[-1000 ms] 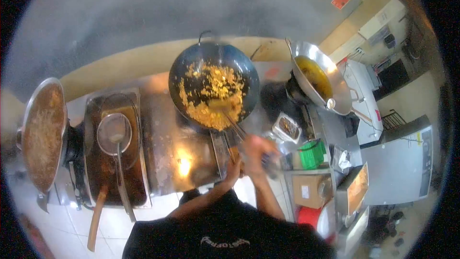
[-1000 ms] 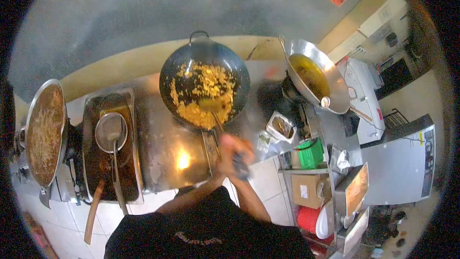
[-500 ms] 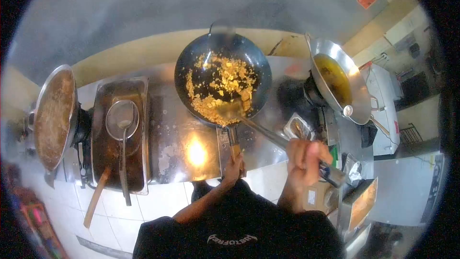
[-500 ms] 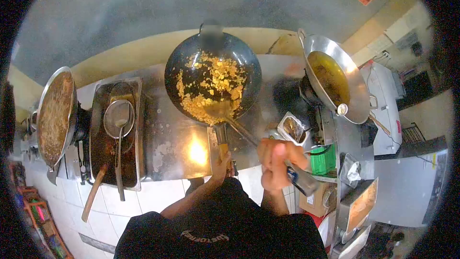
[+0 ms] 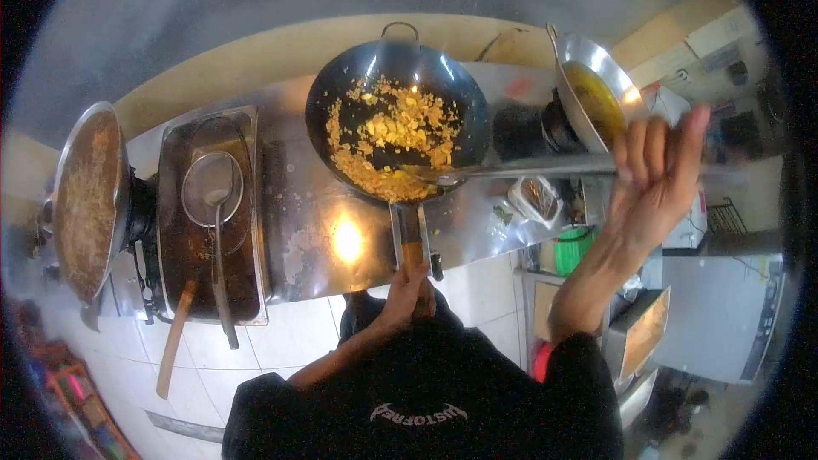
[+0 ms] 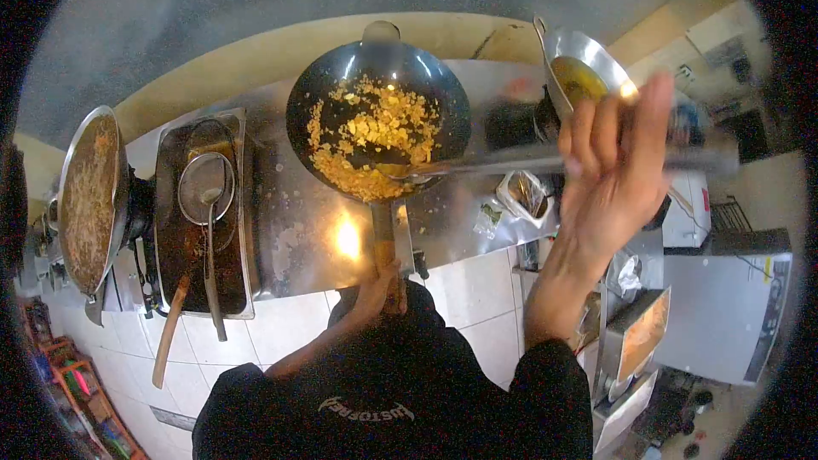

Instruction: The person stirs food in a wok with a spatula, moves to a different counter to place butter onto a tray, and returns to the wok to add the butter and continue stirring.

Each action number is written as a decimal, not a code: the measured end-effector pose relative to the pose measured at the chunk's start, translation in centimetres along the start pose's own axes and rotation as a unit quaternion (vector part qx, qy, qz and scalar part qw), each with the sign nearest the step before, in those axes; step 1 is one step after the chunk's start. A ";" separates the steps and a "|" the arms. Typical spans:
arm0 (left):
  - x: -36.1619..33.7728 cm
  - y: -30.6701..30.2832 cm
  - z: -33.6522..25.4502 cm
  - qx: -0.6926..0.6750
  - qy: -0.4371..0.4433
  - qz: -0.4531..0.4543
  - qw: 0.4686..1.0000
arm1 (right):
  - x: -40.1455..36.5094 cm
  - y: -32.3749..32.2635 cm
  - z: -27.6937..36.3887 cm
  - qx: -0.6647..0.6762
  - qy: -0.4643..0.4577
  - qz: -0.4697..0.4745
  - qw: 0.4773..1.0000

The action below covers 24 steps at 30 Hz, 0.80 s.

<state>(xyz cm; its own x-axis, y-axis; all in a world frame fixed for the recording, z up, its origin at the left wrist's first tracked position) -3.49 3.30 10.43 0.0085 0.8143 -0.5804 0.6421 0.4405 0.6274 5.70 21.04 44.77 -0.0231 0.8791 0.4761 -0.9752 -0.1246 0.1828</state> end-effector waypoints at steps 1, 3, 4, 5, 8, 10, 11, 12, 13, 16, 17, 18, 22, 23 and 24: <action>-0.6 -0.2 -0.2 -0.007 -0.006 -0.015 1.000 | 0.5 0.7 0.2 -0.014 0.006 0.004 1.000; -0.7 -0.5 -0.5 -0.010 -0.006 0.002 1.000 | 2.2 1.9 0.8 -0.031 0.010 0.006 0.999; -0.7 -0.4 -0.8 -0.016 -0.001 0.015 1.000 | 3.0 2.6 1.1 -0.028 0.005 0.047 0.999; -0.8 -0.7 -0.8 -0.017 -0.005 0.017 1.000 | 3.4 3.4 1.3 -0.025 0.001 0.087 0.996; -1.1 -1.1 -0.6 -0.047 -0.052 0.016 0.997 | 4.2 4.2 1.9 -0.003 -0.009 0.118 0.993; -1.0 -1.1 -0.3 -0.089 -0.055 0.032 0.994 | 4.2 4.7 2.0 -0.024 -0.009 0.121 0.992; -0.7 -1.4 -0.1 -0.090 -0.058 0.033 0.994 | 4.1 5.1 1.8 -0.026 0.008 0.122 0.992; -0.5 -1.5 -0.2 -0.082 -0.060 0.045 0.994 | 4.2 5.7 1.6 -0.029 0.026 0.124 0.992; -0.5 -1.7 -0.2 -0.074 -0.061 0.056 0.994 | 4.0 6.1 1.3 -0.030 0.027 0.124 0.991; -1.1 -1.4 -0.9 -0.057 -0.084 0.037 0.994 | 3.0 7.1 -1.1 -0.067 0.061 0.046 0.995; -1.2 -1.1 -1.4 -0.055 -0.081 0.041 0.994 | 2.4 7.3 -2.8 -0.100 0.064 -0.028 0.993; -1.4 -0.7 -1.8 -0.062 -0.062 0.044 0.995 | 2.2 7.0 -5.4 -0.086 0.082 -0.008 0.993; -1.0 -1.4 -1.1 -0.031 -0.040 0.061 0.997 | 1.2 6.5 -8.4 -0.091 0.048 -0.050 0.993; -0.7 -1.5 -0.8 -0.038 -0.035 0.064 0.997 | 0.3 6.1 -6.6 -0.086 0.041 -0.034 0.995; -0.8 -1.7 -0.4 -0.051 -0.051 0.076 0.995 | -1.0 5.5 -4.8 -0.080 0.038 -0.018 0.996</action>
Point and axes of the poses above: each hand's wrist, its own x-axis towards the middle knuckle, its own y-axis out of the palm, z = x × y, the point moved 5 cm from there along x, towards the middle knuckle, and after that the axes turned 9 degrees about -x, right-handed, at the moved point
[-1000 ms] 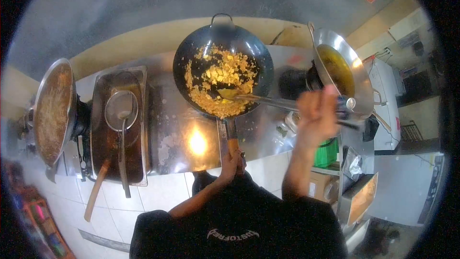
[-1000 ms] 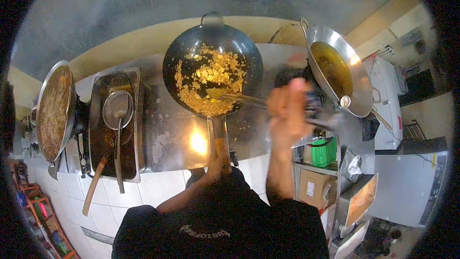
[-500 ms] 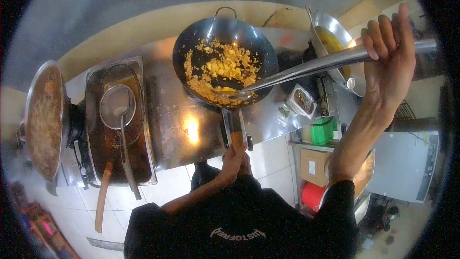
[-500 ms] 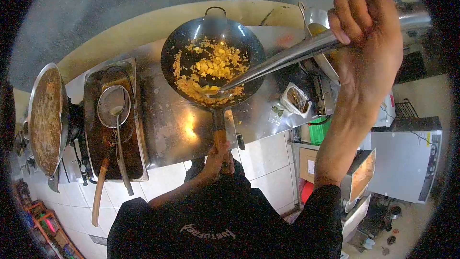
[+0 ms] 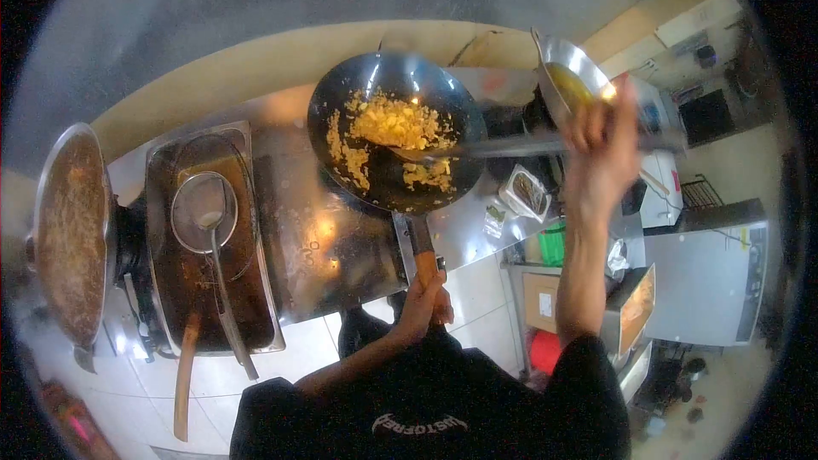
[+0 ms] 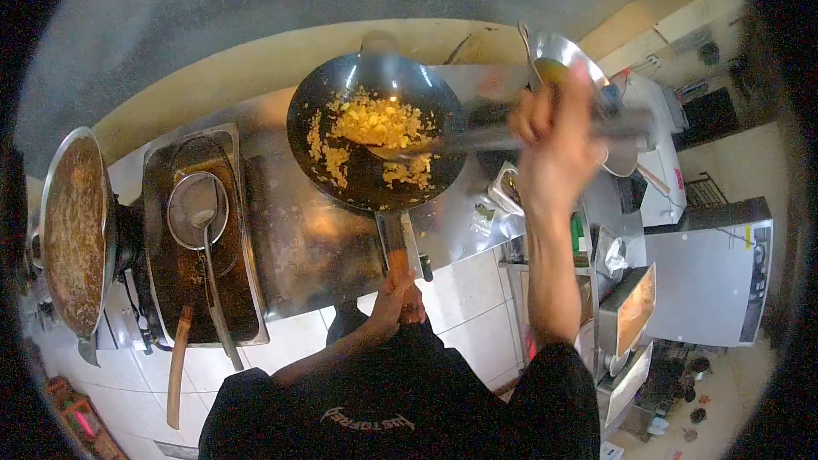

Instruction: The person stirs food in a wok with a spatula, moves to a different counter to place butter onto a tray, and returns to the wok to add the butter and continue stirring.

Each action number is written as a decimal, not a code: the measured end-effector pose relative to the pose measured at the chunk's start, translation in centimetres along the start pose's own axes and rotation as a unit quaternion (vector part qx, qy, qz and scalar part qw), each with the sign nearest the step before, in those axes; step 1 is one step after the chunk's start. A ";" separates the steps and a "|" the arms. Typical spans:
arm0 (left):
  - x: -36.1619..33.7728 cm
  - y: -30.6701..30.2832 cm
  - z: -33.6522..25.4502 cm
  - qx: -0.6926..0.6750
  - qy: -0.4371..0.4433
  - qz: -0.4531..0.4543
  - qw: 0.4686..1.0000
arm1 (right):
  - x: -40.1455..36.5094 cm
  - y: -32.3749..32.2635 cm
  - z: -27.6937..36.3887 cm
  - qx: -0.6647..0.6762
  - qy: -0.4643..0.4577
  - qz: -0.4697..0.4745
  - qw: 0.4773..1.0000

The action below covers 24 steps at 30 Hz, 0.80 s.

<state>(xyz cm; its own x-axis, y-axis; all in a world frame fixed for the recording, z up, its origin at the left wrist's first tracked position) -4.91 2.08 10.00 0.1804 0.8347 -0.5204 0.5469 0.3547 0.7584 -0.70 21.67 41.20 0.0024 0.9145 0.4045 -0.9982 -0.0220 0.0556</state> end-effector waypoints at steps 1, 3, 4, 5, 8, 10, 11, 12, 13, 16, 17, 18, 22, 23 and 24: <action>0.0 -0.1 0.1 -0.010 -0.015 0.013 1.000 | -1.6 -0.6 0.3 -0.013 0.010 -0.001 1.000; -0.1 0.0 0.0 -0.025 -0.019 0.025 0.999 | -5.3 -1.4 -1.9 -0.019 0.027 0.014 0.999; -0.3 0.2 0.1 -0.041 -0.027 0.034 0.998 | -7.6 -1.9 -4.9 -0.014 0.037 0.032 0.999; -0.4 0.5 0.2 -0.040 -0.025 0.042 0.998 | -10.7 -3.0 -7.9 -0.114 0.061 0.002 0.992; 0.0 -0.1 0.0 -0.018 0.001 0.035 0.999 | -15.0 -1.2 -5.8 -0.158 -0.082 0.200 0.963; 1.5 -1.5 1.0 -0.021 -0.003 0.031 0.999 | -17.6 -2.9 -5.5 -0.471 -0.168 0.277 0.821; 2.3 -2.1 1.6 -0.020 0.000 0.036 0.999 | -18.1 -3.7 -6.0 -0.472 -0.173 0.274 0.820; 3.2 -3.0 2.4 -0.009 0.008 0.033 0.999 | -18.9 -4.9 -8.4 -0.413 -0.035 0.342 0.843; 3.6 -3.3 2.8 0.002 0.018 0.029 0.999 | -19.8 -5.6 -10.3 -0.343 0.103 0.401 0.843; 4.7 -3.6 3.4 0.026 0.055 0.027 0.998 | -19.6 -6.5 -12.6 -0.153 0.246 0.462 0.838; 4.9 -4.0 3.6 0.033 0.089 0.056 0.994 | -19.8 -9.0 -15.4 -0.070 0.402 0.479 0.777; 4.9 -4.1 4.0 0.035 0.096 0.056 0.993 | -19.2 -9.3 -15.4 -0.068 0.396 0.483 0.778; 5.1 -3.7 5.1 0.033 0.098 -0.017 0.994 | -19.9 -7.9 -14.6 -0.039 0.579 0.365 0.728; 5.9 -4.0 5.6 0.048 0.170 -0.022 0.984 | -20.2 -6.4 -13.6 -0.177 0.481 0.432 0.742; 6.4 -4.0 5.8 0.061 0.242 -0.028 0.968 | -20.3 -5.7 -13.2 -0.310 0.365 0.483 0.733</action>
Point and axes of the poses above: each hand's wrist, its own x-axis towards the middle knuckle, its own y-axis out of the palm, z = x × y, the point moved 5 cm from there along x, towards the middle knuckle, and after that the axes turned 9 degrees about -x, right-handed, at the moved point
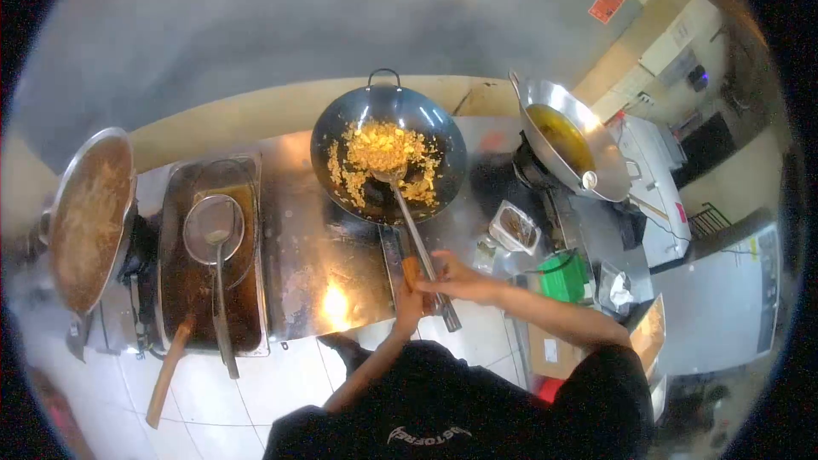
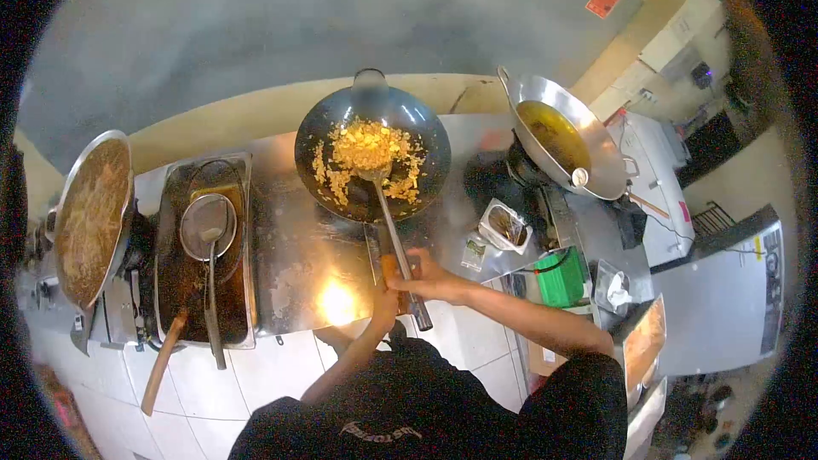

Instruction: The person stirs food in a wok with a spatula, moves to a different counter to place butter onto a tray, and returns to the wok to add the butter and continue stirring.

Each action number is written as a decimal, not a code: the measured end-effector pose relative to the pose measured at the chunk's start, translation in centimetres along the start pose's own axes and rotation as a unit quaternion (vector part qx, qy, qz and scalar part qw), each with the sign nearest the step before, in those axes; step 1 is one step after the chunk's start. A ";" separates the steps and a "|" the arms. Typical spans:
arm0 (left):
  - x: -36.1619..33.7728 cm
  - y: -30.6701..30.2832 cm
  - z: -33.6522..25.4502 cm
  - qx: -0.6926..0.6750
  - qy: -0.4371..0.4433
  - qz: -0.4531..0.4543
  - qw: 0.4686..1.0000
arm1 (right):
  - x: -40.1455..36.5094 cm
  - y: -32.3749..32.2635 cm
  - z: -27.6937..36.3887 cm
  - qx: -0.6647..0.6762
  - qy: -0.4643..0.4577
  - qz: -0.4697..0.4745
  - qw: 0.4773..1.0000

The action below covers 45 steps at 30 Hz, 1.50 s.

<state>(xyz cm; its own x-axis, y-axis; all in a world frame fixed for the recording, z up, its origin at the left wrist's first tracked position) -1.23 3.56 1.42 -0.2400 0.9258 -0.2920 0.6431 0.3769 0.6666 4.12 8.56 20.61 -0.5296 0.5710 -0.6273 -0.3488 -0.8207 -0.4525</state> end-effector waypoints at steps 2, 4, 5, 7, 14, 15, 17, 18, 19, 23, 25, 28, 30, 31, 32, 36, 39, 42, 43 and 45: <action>-1.2 1.8 -1.2 0.004 -0.076 -0.008 0.997 | 0.6 -0.5 -1.3 0.068 -0.010 0.010 0.998; -2.4 3.0 -1.4 0.040 -0.050 -0.074 0.995 | 0.3 -4.1 -3.3 -0.129 0.019 0.045 0.990; -2.6 2.9 -1.5 0.044 -0.048 -0.081 0.995 | 1.5 -6.6 -5.6 -0.362 -0.146 0.002 0.921; -3.1 2.8 -1.8 0.048 -0.018 -0.088 0.995 | 3.1 -14.0 -8.7 -0.473 0.070 -0.098 0.873; -5.3 -5.4 3.3 0.045 0.033 -0.091 0.994 | -0.7 -19.1 -3.8 -0.405 -0.043 -0.105 0.907; -5.8 -7.3 4.6 0.048 0.028 -0.083 0.995 | -0.5 -17.5 -3.7 -0.377 -0.027 -0.116 0.919; -6.9 -10.2 6.7 0.107 -0.095 -0.025 0.989 | 2.8 -12.6 -4.8 -0.456 0.020 -0.191 0.869; -7.8 -11.5 6.7 0.107 -0.098 -0.019 0.989 | 1.8 -11.0 -5.3 -0.456 0.027 -0.194 0.868; -8.5 -12.6 6.7 0.129 -0.139 0.011 0.982 | 1.1 -8.9 -5.2 -0.463 -0.028 -0.165 0.870; -9.6 -18.6 5.5 0.151 -0.163 0.021 0.975 | 1.0 -9.8 -5.0 -0.491 0.036 -0.192 0.849; -10.1 -21.8 5.2 0.152 -0.160 0.020 0.975 | 5.0 -7.2 -4.9 -0.450 0.056 -0.185 0.872; -9.9 -27.3 4.5 0.238 -0.132 0.082 0.959 | 4.1 -5.6 -3.9 -0.432 0.027 -0.163 0.887; -10.3 -32.7 5.0 0.245 -0.108 0.050 0.962 | 1.6 -6.7 -5.3 -0.486 0.021 -0.161 0.859; -10.9 -34.5 4.7 0.255 -0.088 0.023 0.963 | 2.2 -7.4 -6.3 -0.491 0.077 -0.216 0.840; -11.6 -35.0 3.8 0.262 -0.094 0.031 0.960 | 4.6 -7.0 -8.4 -0.483 0.086 -0.219 0.844; -13.1 -41.9 3.8 0.289 -0.080 -0.076 0.951 | 5.4 -2.9 -4.5 -0.431 0.069 -0.150 0.887; -14.9 -43.0 0.8 0.188 -0.141 -0.141 0.962 | 3.7 -6.3 -10.2 -0.461 0.086 -0.160 0.868; -17.3 -46.5 2.6 0.208 -0.160 -0.092 0.961 | 11.0 -5.1 -12.3 -0.625 0.000 -0.176 0.761; -17.5 -47.1 2.9 0.157 -0.220 -0.089 0.959 | 8.1 -3.4 -6.5 -0.411 0.111 -0.128 0.896; -18.1 -49.0 2.6 0.117 -0.237 -0.093 0.960 | 5.4 -3.7 -8.7 -0.400 0.052 -0.142 0.904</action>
Point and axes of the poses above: each hand's wrist, its own x-axis towards the middle knuckle, its own y-axis out of the palm, z = x × y, the point moved 5 cm from there along x, towards the middle knuckle, and after that the axes turned 9 degrees about -x, right-handed, at the moved point
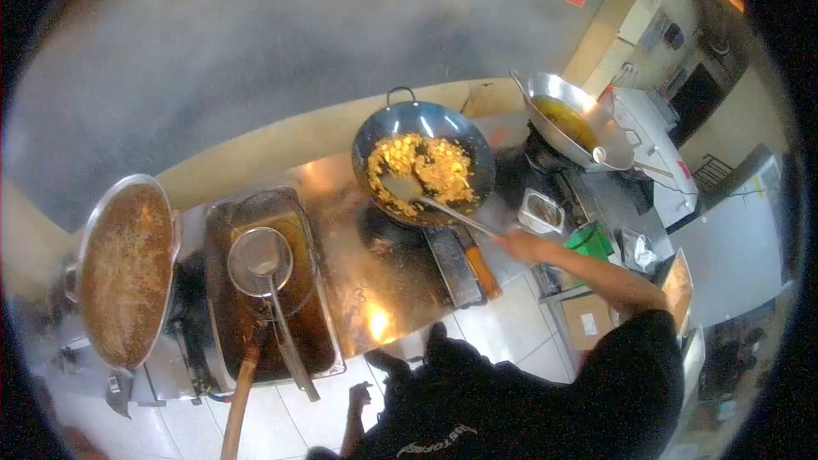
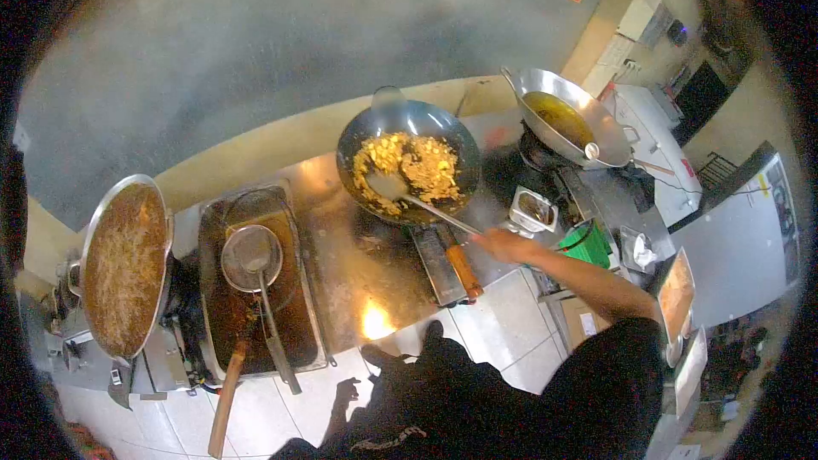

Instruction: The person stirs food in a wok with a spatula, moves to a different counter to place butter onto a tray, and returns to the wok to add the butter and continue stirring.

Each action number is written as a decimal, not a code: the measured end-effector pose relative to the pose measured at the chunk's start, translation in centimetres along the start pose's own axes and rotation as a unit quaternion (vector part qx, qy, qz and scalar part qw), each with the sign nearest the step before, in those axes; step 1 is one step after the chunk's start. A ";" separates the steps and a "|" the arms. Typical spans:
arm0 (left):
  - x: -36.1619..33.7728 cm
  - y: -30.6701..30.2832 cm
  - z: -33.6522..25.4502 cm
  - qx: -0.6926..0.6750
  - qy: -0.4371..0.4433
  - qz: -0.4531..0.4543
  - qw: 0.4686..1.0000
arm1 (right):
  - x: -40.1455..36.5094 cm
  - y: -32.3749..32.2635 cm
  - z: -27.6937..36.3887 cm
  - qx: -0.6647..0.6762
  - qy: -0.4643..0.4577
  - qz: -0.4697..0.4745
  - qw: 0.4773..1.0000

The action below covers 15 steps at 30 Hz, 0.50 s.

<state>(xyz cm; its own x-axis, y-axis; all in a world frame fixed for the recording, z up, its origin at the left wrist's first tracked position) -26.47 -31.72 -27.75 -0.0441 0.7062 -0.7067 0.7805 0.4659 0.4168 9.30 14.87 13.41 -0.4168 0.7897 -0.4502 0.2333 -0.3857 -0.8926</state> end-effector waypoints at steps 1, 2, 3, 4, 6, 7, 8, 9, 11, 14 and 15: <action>-0.1 -0.5 0.3 0.003 0.037 -0.011 0.999 | -1.0 0.1 -1.6 0.019 -0.043 -0.026 0.999; -0.7 -0.6 0.3 0.027 0.015 -0.079 0.996 | -1.2 -0.7 -3.4 -0.022 0.000 -0.022 1.000; -1.6 -0.2 0.5 0.011 -0.006 -0.112 0.994 | 0.5 -0.1 -3.4 -0.014 0.000 -0.019 1.000; -2.0 0.1 0.8 0.009 -0.046 -0.105 0.993 | 3.0 0.8 -3.6 -0.014 0.008 -0.041 0.999; -2.1 0.6 2.1 0.021 -0.082 -0.047 0.995 | 4.5 2.2 -1.7 0.020 0.076 0.013 0.997; -1.4 0.0 3.2 0.018 -0.080 -0.046 0.996 | 2.3 0.5 -0.9 0.017 0.075 0.011 0.997; -0.6 -0.7 3.8 0.016 0.001 -0.017 1.000 | -1.4 -2.0 1.0 0.036 0.051 0.025 0.998; -0.5 -1.1 3.5 0.015 0.081 0.010 0.997 | -3.2 -3.3 2.3 0.055 0.025 0.040 0.997; -1.9 -0.4 2.3 -0.026 0.018 -0.022 0.999 | -0.7 -1.6 -3.3 -0.014 -0.012 -0.028 0.999; -2.7 0.0 3.1 -0.009 -0.032 -0.060 0.998 | 1.0 -1.9 -0.7 -0.014 0.039 -0.040 0.998; -1.3 -1.0 4.4 -0.065 -0.047 0.019 0.997 | 1.6 -2.3 0.8 0.048 0.108 0.011 0.993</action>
<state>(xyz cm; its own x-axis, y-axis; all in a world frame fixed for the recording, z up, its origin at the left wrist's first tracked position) -24.42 -35.46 -29.74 0.0477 0.6737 -0.7375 0.6923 0.5100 0.5106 7.42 16.63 14.69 -0.2129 0.8603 -0.4632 0.1509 -0.4394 -0.8855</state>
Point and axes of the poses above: each hand's wrist, its own x-axis towards the middle knuckle, its own y-axis out of the palm, z = x × y, the point moved 5 cm from there along x, towards the middle knuckle, and after that the axes turned 9 degrees about -x, right-handed, at the moved point
